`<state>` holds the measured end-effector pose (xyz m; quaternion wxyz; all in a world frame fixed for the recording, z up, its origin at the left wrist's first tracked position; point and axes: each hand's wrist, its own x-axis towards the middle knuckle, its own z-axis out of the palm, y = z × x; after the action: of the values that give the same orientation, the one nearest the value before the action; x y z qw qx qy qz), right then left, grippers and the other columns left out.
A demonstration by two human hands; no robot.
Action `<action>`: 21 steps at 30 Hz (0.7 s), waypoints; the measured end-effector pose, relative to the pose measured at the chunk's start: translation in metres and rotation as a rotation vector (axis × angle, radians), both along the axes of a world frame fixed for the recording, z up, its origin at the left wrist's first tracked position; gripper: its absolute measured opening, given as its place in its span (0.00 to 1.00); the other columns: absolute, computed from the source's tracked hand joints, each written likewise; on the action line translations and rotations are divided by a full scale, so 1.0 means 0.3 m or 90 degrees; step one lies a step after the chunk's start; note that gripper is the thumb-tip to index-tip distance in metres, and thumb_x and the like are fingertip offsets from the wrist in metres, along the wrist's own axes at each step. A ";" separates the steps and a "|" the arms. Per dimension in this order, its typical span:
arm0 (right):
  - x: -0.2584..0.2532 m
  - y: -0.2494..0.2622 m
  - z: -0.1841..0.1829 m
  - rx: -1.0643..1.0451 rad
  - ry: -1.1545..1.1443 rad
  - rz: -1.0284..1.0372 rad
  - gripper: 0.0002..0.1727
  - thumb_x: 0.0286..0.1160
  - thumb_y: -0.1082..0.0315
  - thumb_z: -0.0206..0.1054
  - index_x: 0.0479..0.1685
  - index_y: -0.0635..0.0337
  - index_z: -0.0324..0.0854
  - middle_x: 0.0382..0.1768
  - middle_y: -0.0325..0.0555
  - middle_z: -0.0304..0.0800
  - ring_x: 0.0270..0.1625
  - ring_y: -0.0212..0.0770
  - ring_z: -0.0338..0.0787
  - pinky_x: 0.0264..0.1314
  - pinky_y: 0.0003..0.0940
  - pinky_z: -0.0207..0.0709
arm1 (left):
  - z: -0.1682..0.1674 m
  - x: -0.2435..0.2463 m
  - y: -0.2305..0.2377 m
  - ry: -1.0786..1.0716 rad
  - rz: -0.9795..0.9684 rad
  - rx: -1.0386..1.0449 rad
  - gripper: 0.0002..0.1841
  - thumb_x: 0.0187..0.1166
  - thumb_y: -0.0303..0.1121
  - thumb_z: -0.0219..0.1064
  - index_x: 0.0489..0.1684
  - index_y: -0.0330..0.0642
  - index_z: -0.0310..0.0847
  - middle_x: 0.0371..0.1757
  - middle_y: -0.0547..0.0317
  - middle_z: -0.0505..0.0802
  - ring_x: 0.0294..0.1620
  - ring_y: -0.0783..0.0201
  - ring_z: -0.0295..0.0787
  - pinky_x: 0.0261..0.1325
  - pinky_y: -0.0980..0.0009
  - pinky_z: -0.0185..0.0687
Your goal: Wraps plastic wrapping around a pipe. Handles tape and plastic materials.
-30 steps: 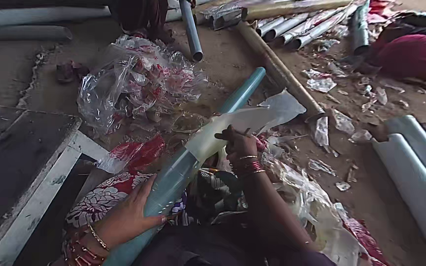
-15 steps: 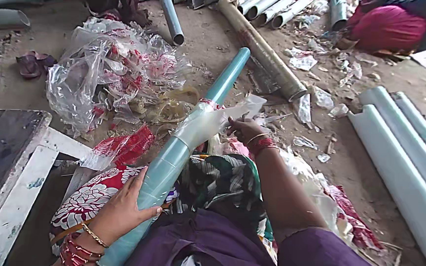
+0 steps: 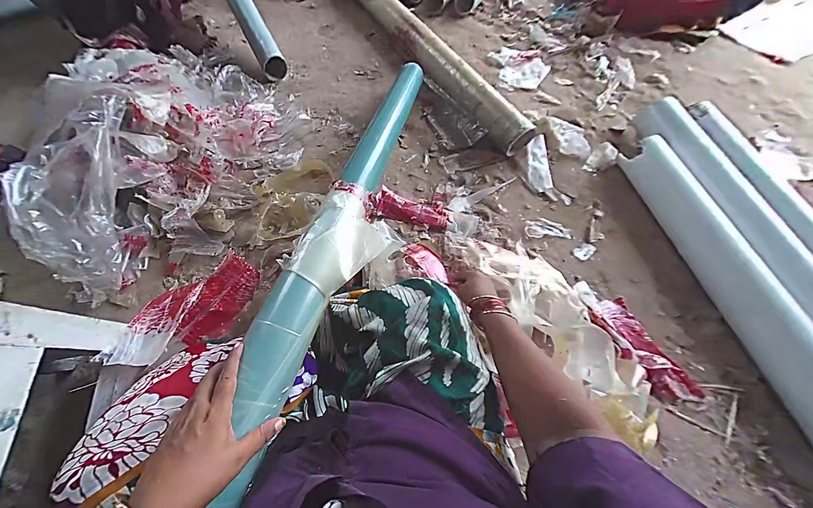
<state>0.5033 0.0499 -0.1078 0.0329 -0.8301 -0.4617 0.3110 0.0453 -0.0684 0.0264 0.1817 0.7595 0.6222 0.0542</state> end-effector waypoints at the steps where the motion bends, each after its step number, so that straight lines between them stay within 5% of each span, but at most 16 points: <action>1: -0.026 0.013 0.035 0.012 -0.031 0.003 0.15 0.80 0.65 0.66 0.60 0.59 0.91 0.62 0.69 0.89 0.69 0.72 0.85 0.70 0.77 0.69 | 0.010 0.002 -0.002 0.004 0.017 -0.005 0.64 0.57 0.74 0.67 0.94 0.35 0.53 0.80 0.27 0.76 0.71 0.25 0.81 0.64 0.27 0.76; 4: -0.127 0.102 0.203 0.204 -0.019 -0.005 0.15 0.84 0.67 0.63 0.56 0.68 0.88 0.57 0.76 0.88 0.64 0.77 0.86 0.64 0.80 0.71 | 0.068 0.043 0.046 0.029 0.057 -0.055 0.65 0.59 0.74 0.69 0.95 0.36 0.50 0.90 0.29 0.64 0.86 0.25 0.63 0.73 0.24 0.64; 9: -0.538 0.266 0.471 0.470 0.155 0.344 0.21 0.90 0.61 0.57 0.47 0.71 0.90 0.50 0.66 0.93 0.59 0.65 0.91 0.66 0.67 0.77 | 0.161 0.221 0.283 0.111 0.093 -0.260 0.64 0.71 0.70 0.69 0.96 0.33 0.33 0.95 0.32 0.49 0.96 0.37 0.45 0.91 0.41 0.48; 13: -0.801 0.259 0.480 0.326 0.027 0.473 0.31 0.90 0.46 0.55 0.50 0.69 0.88 0.58 0.67 0.89 0.68 0.67 0.85 0.64 0.68 0.76 | 0.103 0.307 0.388 0.091 0.104 -0.287 0.67 0.67 0.71 0.72 0.95 0.31 0.34 0.93 0.28 0.54 0.93 0.35 0.53 0.90 0.40 0.53; 16: -0.833 0.210 0.397 0.406 -0.025 0.496 0.31 0.85 0.47 0.63 0.57 0.73 0.86 0.61 0.72 0.88 0.70 0.73 0.83 0.69 0.71 0.71 | 0.076 0.287 0.363 -0.002 0.111 -0.260 0.60 0.67 0.63 0.77 0.93 0.32 0.48 0.83 0.27 0.73 0.84 0.35 0.70 0.83 0.38 0.65; 19: -0.808 0.223 0.327 0.531 0.011 0.537 0.29 0.82 0.52 0.66 0.47 0.80 0.83 0.46 0.80 0.88 0.56 0.81 0.88 0.60 0.77 0.74 | 0.059 0.289 0.354 -0.019 0.135 -0.266 0.59 0.67 0.58 0.80 0.94 0.34 0.48 0.82 0.24 0.73 0.81 0.30 0.72 0.79 0.31 0.67; 21: -0.787 0.220 0.326 0.523 0.024 0.547 0.33 0.81 0.49 0.64 0.52 0.83 0.79 0.44 0.83 0.87 0.53 0.84 0.87 0.58 0.78 0.74 | 0.072 0.306 0.360 -0.004 0.143 -0.273 0.61 0.65 0.58 0.81 0.96 0.36 0.43 0.83 0.24 0.71 0.80 0.29 0.73 0.75 0.30 0.70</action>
<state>0.2673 0.1158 -0.0100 0.2307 -0.4824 -0.8382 0.1073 0.1372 0.0395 0.0480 0.3336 0.6294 0.6995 -0.0568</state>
